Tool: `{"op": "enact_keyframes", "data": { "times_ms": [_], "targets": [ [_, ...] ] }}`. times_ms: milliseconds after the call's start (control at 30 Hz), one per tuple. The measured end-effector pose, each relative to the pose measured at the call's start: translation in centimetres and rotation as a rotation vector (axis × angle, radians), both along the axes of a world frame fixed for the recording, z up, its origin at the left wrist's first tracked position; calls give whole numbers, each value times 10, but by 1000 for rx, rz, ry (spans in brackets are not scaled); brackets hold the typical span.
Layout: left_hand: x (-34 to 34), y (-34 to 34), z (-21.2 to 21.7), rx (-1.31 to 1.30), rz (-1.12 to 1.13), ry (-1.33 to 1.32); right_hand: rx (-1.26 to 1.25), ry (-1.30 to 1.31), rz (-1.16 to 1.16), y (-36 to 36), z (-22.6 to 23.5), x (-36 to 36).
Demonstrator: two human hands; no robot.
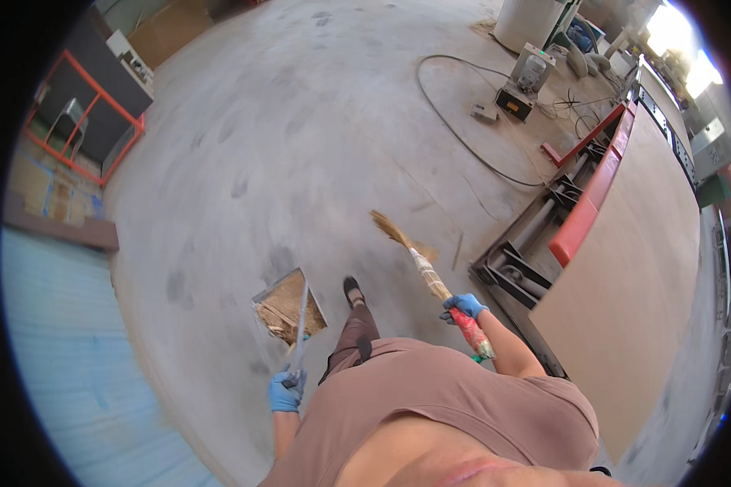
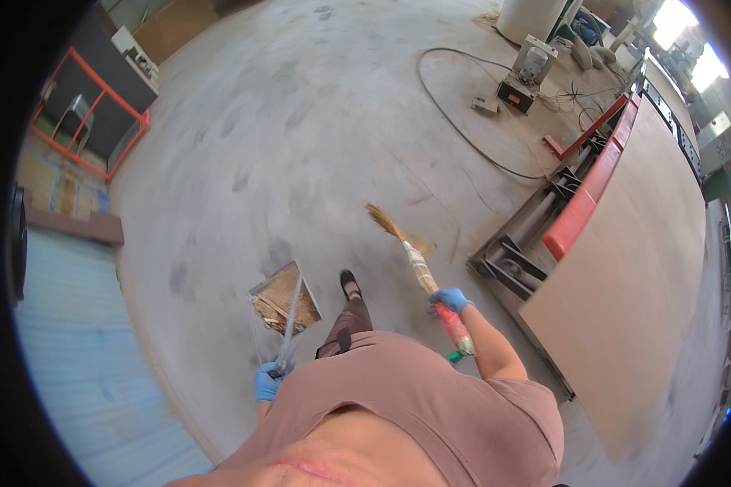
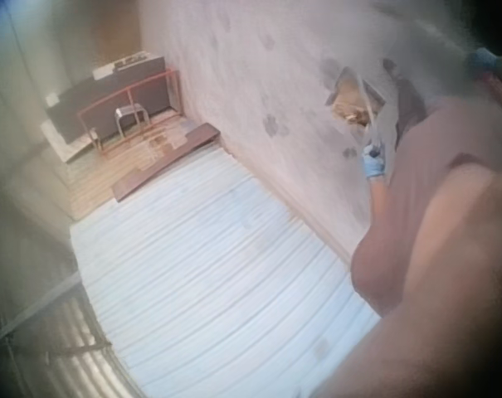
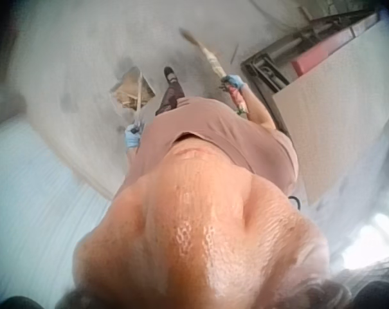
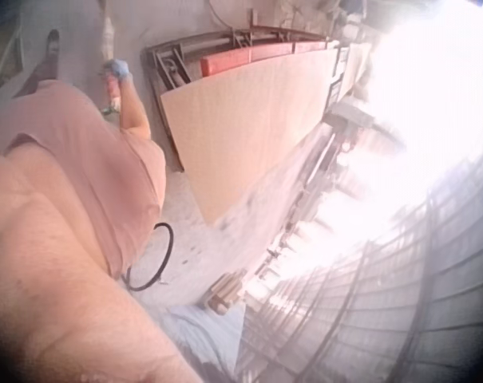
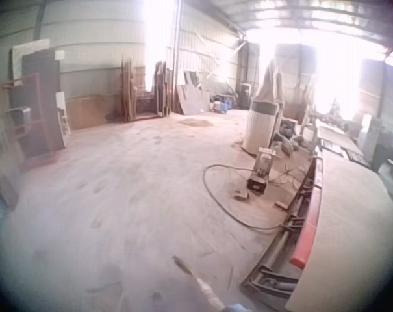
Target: The person sweeps sawdust and debris on a concrete floor using a broom and dustpan. They move a vacuum hose aside, gather the debris into piles, and scoop it into the dustpan while walking around a workshop area.
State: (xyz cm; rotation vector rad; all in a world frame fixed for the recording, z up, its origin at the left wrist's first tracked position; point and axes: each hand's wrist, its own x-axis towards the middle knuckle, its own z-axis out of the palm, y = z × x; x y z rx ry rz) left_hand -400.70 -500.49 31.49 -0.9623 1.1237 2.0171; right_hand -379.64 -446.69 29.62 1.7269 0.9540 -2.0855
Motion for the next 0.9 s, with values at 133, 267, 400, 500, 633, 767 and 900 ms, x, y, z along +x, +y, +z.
{"op": "enact_keyframes", "data": {
  "times_ms": [133, 267, 400, 500, 633, 767, 900],
  "targets": [
    [-173, 104, 10, -46, -103, -38, 53, 13, -14, 64, 26, -112],
    [-341, 209, 28, -47, -109, -131, 45, 0, -191, 123, 58, -199],
    [-494, 324, 14, 16, -180, -111, 93, 20, -280, 194, 58, -290],
    [-583, 407, 13, 13, -234, -91, 76, -46, -317, 270, 49, -366],
    [-710, 541, 33, -12, -232, -45, 35, -76, -355, 417, 48, -499],
    [-823, 650, 50, 9, -96, -109, 91, -56, -261, 555, 67, -640],
    [-948, 757, 32, 66, -143, -100, 41, -53, -300, 685, 66, -777]
  ]
}}
